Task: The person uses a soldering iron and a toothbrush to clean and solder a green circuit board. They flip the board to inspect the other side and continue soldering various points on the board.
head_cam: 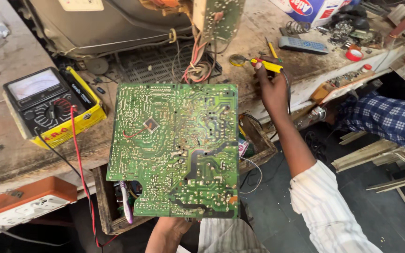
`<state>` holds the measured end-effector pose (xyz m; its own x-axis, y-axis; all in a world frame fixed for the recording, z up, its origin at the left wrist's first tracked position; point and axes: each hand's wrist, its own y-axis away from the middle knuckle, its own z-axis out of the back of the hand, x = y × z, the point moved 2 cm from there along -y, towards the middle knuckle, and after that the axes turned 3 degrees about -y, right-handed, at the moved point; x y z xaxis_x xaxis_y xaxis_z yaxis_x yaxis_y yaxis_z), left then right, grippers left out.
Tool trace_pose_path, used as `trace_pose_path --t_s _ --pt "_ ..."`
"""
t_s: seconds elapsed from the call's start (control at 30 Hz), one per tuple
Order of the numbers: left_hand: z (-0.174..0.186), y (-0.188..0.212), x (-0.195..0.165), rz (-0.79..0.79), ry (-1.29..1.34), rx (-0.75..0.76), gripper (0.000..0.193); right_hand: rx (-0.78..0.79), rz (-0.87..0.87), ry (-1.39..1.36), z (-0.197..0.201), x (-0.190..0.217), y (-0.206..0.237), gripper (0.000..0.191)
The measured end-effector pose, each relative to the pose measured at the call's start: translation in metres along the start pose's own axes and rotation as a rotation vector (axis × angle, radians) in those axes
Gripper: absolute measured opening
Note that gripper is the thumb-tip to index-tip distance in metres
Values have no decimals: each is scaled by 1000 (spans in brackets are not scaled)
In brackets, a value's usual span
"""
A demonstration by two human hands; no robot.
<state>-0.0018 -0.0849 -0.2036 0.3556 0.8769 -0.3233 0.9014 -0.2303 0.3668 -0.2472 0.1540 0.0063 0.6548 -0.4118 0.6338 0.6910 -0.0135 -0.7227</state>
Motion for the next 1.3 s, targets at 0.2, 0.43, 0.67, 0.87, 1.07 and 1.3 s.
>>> trace_pose_path --t_s 0.2,0.43,0.67,0.87,1.07,1.3 --pt "-2 -4 -17 -78 -218 118 16 -4 -23 -50 -24 -18 -9 30" --pt "5 -29 14 25 334 18 19 -28 -9 -38 -1 3 15 31" --pt "-17 -28 26 35 564 153 31 -91 -97 -765 70 72 95 16" --pt "-42 -16 14 8 519 210 35 59 -198 -697 88 121 159 17" --pt "-39 -20 15 -61 417 296 31 106 -271 -624 72 139 176 17" --pt "-23 -35 22 -49 448 344 29 110 -295 -598 59 143 172 16"
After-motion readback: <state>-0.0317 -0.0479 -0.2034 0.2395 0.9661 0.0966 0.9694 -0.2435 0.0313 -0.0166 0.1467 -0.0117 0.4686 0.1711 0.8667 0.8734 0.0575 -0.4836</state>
